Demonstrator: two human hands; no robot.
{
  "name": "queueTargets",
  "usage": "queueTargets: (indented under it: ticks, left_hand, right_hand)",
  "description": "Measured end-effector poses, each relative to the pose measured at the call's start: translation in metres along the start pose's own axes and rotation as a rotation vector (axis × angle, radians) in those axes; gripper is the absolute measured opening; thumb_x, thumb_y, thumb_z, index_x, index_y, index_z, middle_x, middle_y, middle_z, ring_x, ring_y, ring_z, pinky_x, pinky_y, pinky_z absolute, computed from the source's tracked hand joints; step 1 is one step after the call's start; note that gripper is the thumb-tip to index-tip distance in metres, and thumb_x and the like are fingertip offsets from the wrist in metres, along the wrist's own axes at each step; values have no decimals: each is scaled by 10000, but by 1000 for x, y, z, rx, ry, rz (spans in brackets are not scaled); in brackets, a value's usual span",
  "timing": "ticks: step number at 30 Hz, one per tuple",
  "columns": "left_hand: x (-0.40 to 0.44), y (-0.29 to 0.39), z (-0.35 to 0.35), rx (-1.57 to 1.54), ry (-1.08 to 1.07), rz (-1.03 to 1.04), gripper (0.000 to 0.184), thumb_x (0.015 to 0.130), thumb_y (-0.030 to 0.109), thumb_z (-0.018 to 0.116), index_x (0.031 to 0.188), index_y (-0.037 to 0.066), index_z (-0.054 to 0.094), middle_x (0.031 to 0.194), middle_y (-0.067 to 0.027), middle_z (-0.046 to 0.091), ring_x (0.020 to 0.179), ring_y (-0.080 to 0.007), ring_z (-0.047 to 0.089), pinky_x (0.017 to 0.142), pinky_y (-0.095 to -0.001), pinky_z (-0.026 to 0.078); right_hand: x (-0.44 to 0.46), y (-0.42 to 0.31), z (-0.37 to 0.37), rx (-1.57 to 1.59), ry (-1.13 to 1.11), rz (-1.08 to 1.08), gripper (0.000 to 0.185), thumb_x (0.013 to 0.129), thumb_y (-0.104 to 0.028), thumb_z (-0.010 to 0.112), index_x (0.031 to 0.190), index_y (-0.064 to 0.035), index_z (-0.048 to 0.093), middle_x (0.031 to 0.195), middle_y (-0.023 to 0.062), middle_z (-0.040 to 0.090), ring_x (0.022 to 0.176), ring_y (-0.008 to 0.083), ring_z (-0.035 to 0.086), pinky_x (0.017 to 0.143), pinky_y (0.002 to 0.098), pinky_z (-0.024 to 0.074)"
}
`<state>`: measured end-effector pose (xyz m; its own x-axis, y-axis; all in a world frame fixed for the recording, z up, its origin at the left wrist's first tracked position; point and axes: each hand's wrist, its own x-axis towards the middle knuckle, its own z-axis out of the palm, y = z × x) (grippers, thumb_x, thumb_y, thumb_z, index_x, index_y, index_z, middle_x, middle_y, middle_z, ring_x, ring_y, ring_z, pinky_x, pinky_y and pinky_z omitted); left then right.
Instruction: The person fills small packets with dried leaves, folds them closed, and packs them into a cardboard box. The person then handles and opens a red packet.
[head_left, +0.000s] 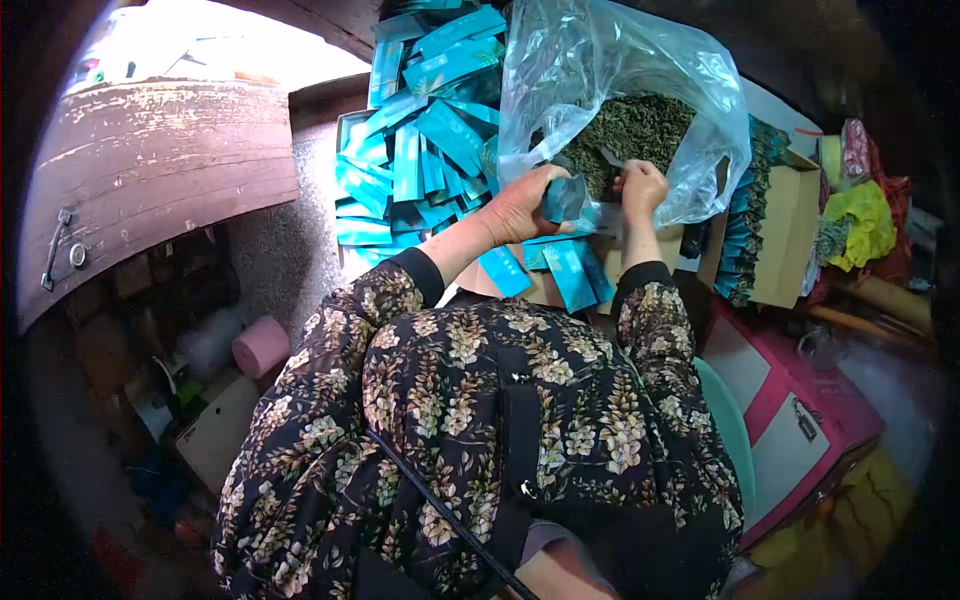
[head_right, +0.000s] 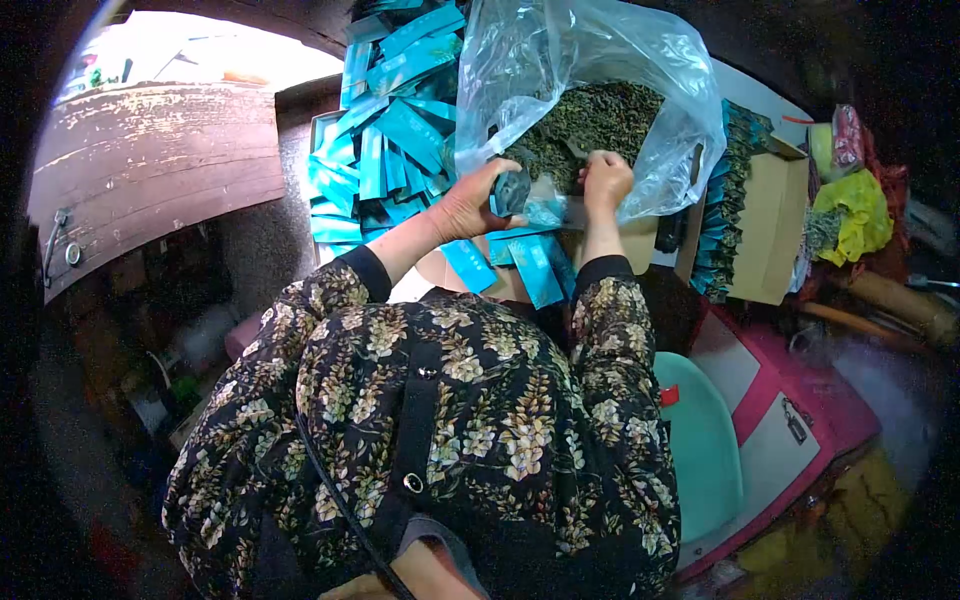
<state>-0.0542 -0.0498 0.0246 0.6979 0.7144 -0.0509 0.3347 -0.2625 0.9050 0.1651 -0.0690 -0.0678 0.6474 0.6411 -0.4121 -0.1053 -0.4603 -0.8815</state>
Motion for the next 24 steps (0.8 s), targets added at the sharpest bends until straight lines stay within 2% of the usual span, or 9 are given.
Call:
queueTargets:
  ticks: [9,12,16,24]
  left_hand:
    - [1,-9,7,24,1,2,670,619,206,811,1160,88,434,1016,-133,536,942,-255,543,825,-327,442]
    - [3,-10,9,37,-10,27,663,613,202,810,1151,88,439,1019,-132,538,950,-276,543,825,-339,444]
    - [9,-11,11,20,-33,7,654,602,203,813,1132,84,451,1030,-137,537,961,-292,542,830,-350,443]
    - [33,-11,15,43,-20,-29,638,599,265,804,1108,73,470,1000,-135,565,926,-280,565,824,-351,451]
  right_hand:
    - [16,-6,4,-78,112,-259,95,768,-22,573,794,-8,664,683,55,610,552,127,587,462,243,478]
    - [19,-3,-3,-123,93,-470,142,761,13,552,815,-32,675,737,54,620,573,135,592,508,248,487]
    - [25,-5,-14,-303,87,-583,205,745,50,523,832,-53,678,779,68,622,612,148,605,566,256,497]
    - [16,-35,-33,-256,42,-825,301,712,113,463,844,-58,674,801,82,625,664,157,611,605,256,500]
